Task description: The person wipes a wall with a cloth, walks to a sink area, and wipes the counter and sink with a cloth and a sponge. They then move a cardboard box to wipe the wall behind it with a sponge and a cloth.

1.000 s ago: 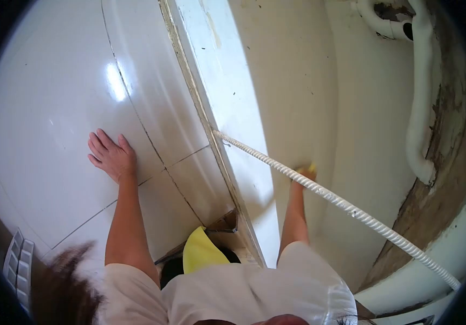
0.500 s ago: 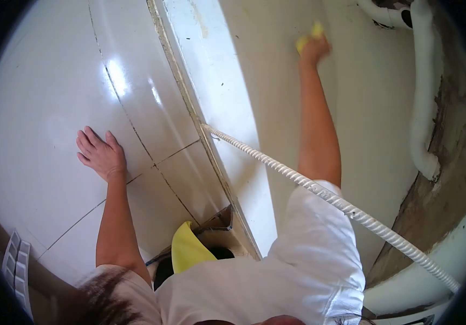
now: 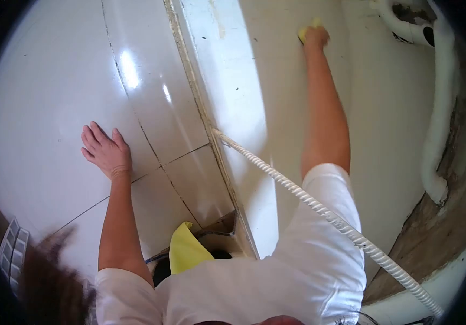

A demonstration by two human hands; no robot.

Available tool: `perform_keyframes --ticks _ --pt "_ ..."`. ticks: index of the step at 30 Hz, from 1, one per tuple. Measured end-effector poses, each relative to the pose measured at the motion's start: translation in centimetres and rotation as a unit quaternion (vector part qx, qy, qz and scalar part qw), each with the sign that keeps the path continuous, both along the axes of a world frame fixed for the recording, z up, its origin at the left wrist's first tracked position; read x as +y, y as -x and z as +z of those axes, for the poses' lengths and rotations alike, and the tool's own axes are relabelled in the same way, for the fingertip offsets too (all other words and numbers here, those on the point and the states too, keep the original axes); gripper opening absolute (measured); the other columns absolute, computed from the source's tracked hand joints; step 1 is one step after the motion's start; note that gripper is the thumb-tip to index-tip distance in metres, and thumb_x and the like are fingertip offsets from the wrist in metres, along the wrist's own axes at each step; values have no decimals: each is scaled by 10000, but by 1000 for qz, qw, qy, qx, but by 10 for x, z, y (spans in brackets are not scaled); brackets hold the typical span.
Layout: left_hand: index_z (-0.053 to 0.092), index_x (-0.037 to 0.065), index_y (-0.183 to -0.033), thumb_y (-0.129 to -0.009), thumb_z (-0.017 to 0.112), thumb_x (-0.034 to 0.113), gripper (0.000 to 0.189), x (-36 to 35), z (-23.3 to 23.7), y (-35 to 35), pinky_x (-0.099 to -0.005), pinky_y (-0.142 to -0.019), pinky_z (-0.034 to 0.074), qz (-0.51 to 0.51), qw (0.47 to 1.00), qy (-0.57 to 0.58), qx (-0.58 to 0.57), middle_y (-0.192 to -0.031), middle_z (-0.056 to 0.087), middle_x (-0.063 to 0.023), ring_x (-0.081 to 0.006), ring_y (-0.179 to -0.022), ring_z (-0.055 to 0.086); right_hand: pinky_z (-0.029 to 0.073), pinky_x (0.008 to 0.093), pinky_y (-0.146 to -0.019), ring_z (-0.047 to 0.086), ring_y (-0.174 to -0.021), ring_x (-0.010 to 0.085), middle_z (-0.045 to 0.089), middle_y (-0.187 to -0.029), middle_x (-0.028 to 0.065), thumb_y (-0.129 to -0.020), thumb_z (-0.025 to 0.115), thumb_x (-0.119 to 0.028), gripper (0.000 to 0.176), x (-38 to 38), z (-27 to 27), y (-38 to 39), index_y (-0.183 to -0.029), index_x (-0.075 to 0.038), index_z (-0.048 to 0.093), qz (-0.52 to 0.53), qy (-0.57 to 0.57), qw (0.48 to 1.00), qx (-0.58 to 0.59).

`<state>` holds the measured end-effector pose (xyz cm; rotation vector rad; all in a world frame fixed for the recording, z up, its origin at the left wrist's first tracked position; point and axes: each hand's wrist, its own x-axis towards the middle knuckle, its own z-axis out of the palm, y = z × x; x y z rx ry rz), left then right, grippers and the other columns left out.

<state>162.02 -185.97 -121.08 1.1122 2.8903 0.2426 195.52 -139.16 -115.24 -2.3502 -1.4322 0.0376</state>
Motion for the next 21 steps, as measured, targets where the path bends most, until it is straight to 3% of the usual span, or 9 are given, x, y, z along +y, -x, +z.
perform_keyframes --ticks 4,8,9,11,14,17,18,19,21 --pt "258 81 -1349 -873 417 376 582 0 0 -1 -511 -1039 116 -4 1000 -10 -7 -1398 249 -119 -258 -1314 181 445 351 -729 541 -824 236 539 -935 150 -828 424 -49 198 -20 57 1 -950 52 542 147 -157 970 117" --pt "250 79 -1352 -876 415 373 583 0 1 0 -518 -1036 120 -7 1000 -6 -10 -1400 241 -119 -267 -1312 183 458 302 -635 549 -739 186 583 -865 73 -871 436 -116 224 -120 40 -231 -1001 -6 582 24 -188 972 141" --pt "246 79 -1353 -876 415 372 585 0 -1 1 -519 -1036 121 -6 1000 -7 -6 -1401 237 -118 -270 -1311 183 462 323 -682 566 -784 204 596 -907 76 -882 428 -178 258 -159 41 -264 -1012 -28 594 -68 -42 997 -8" --pt "252 78 -1352 -880 409 368 576 0 -1 2 -515 -1037 124 -3 1000 -3 0 -1401 240 -125 -268 -1310 189 471 365 -774 600 -875 241 621 -989 80 -905 412 -301 333 -236 44 -331 -1034 -73 618 -174 339 853 -357" --pt "262 74 -1348 -883 405 362 565 1 1 1 -511 -1037 129 -3 1000 0 7 -1400 244 -132 -267 -1309 196 475 348 -787 604 -880 240 633 -966 87 -876 483 -276 273 -252 20 -310 -1002 -85 631 14 345 855 -387" --pt "272 67 -1342 -882 403 359 561 2 0 0 -509 -1037 131 -12 1000 -7 12 -1398 250 -134 -265 -1308 198 479 392 -780 560 -978 247 600 -1034 105 -765 617 -195 256 -119 -4 -224 -996 -85 627 34 490 696 -524" --pt "276 64 -1340 -883 401 358 558 1 0 -1 -507 -1038 132 -12 1000 -14 18 -1396 254 -135 -264 -1307 200 447 359 -637 531 -794 205 588 -895 82 -772 582 -159 164 -71 -16 -202 -894 -53 601 17 286 938 -196" --pt "276 64 -1340 -883 401 358 558 0 -1 -1 -507 -1038 132 -11 1000 -15 17 -1396 254 -135 -264 -1307 200 415 325 -495 503 -610 163 576 -755 60 -778 546 -123 108 -29 -13 -168 -793 -21 576 -2 21 985 174" --pt "280 63 -1338 -885 395 358 553 1 0 -2 -505 -1037 133 -9 1000 -1 18 -1391 266 -137 -261 -1306 202 451 386 -695 581 -763 338 592 -761 196 -699 567 -87 207 -10 25 -67 -870 30 570 279 -60 954 -94"
